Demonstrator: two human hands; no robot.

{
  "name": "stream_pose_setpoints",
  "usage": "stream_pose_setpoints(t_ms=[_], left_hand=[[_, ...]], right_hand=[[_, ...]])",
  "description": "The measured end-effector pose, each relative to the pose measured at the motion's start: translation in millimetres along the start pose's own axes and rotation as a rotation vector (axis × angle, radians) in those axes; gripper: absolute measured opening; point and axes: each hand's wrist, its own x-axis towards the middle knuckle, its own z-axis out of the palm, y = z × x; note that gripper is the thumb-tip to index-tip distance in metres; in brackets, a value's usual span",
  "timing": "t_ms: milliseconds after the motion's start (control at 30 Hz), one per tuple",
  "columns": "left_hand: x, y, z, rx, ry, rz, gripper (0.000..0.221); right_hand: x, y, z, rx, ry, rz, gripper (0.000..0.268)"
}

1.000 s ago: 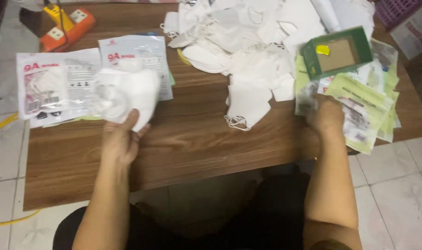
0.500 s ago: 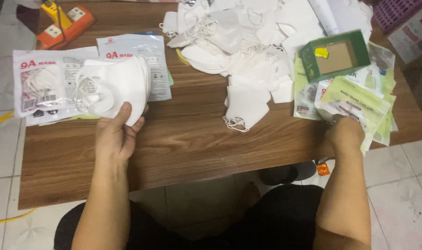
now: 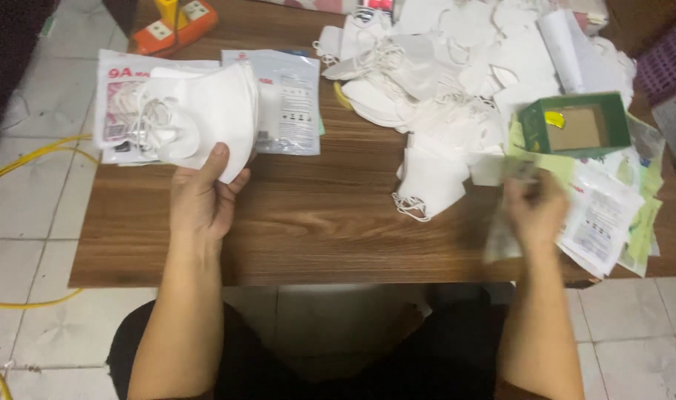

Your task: The person is picking up individual face masks from a large pile, folding them neatly, and inspecting them before placing them aside for packaging.

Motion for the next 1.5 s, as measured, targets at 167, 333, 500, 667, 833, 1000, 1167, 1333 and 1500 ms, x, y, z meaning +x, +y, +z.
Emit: stream_pose_setpoints(t_ms=[167,333,500,667,833,1000,1167,1333,1500], left_hand=[[-3.9,11.8,-11.4,0.007,0.068,0.032,0.024],[-8.7,21.6,-30.5,0.061,0.080,0.057,0.024],[-14.8,18.0,-43.5,0.128,0.085,0.071,0.024],[-22.8,8.1,-59.6,0.633,-0.092,-0.098,0.031],[-41.0,-18.0,-29.7,0.861,-0.337,-0.311,0.039],[-36.5,-41.2,-18.7,0.848,-0.452,-0.363,0.067],[-26.9,-65.6,-14.5,1.024,-0.324,-0.233,0.060],[-43.1,-109.4,-0.5,1.499,-0.387,0.026,0.056],[-40.5,-158.2,5.1,2.063,-0.501,0.520,0.069]], right_hand=[[-26.0,-174.4,68.9,0.481,-0.520,0.650,0.064],[-79.1,-269.4,156.5,1.077,-0.664,0.662,0.052],[-62.0,-291.7,166.8,1.269,-1.014,0.738,0.061],[-18.5,-241.5,143.5,1.379,-1.096,0.593,0.087],[-25.5,-156.9,172.6,1.205,-1.353,0.230,0.052],[-27.3,-170.7,131.5,1.050,-1.147,0.444,0.074],[-0.9,-124.4,119.1,1.051,-0.868,0.664,0.071],[16.0,-118.3,95.6,1.022,-0.558,0.832,0.067],[14.0,-115.6,92.8,1.065,-0.551,0.820,0.057]])
